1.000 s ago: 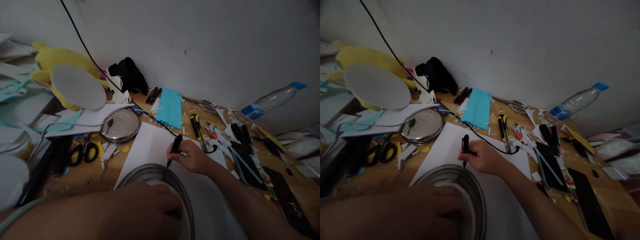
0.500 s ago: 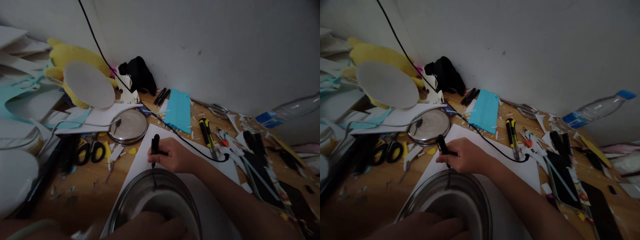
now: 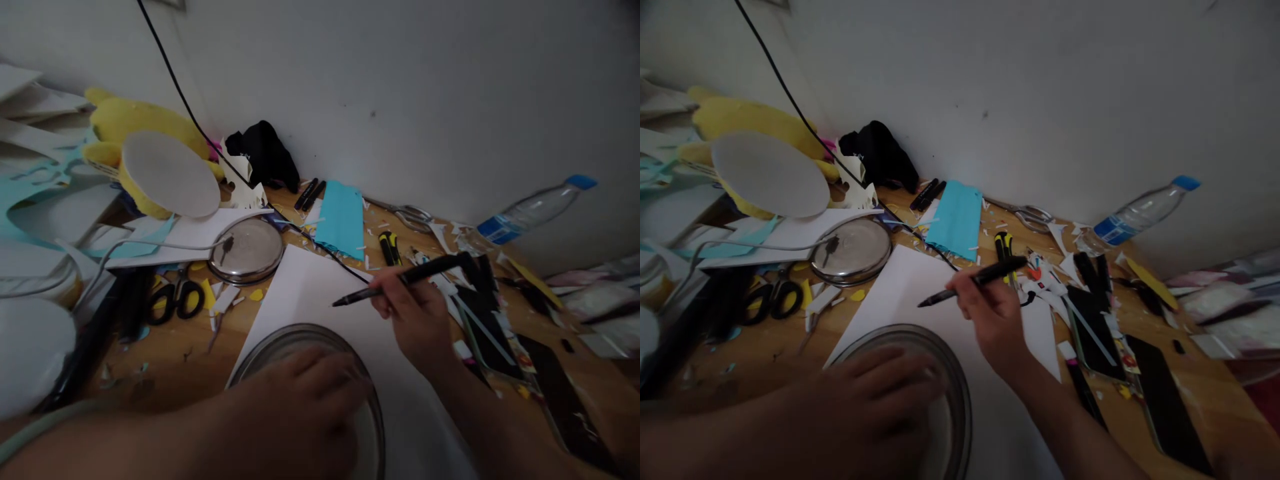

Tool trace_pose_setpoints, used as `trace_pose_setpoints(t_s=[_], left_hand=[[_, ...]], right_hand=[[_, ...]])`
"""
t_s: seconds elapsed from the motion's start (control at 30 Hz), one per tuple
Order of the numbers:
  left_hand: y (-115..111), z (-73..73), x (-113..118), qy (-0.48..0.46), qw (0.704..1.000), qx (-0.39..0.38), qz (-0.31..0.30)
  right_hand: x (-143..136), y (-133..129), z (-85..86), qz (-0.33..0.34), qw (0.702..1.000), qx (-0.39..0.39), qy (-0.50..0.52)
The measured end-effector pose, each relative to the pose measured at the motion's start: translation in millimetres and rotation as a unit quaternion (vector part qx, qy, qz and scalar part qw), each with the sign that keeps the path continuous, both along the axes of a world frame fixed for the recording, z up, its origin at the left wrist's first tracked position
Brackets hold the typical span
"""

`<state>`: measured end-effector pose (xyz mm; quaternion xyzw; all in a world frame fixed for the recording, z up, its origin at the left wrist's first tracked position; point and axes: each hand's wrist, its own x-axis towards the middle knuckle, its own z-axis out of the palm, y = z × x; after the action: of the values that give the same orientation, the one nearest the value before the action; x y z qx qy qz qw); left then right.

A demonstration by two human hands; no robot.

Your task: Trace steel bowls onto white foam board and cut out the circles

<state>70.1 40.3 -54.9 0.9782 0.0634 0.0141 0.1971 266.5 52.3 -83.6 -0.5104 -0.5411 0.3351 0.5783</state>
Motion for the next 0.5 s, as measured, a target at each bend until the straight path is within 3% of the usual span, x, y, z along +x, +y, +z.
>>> trace_pose_setpoints(t_s=[0.1, 0.2, 0.5], left_hand=[[7, -0.3, -2, 0.047, 0.997, -0.052, 0.016], [11, -0.1, -2, 0.060, 0.993, -0.102, 0.010], [24, 4.9, -5, 0.030, 0.998, -0.047, -0.002]], right_hand=[[25, -28, -6.3, -0.102, 0.994, -0.012, 0.034], [36, -48, -15.6, -0.154, 0.987, 0.011, 0.048], [32, -57, -30.2, -0.150, 0.989, -0.005, -0.009]])
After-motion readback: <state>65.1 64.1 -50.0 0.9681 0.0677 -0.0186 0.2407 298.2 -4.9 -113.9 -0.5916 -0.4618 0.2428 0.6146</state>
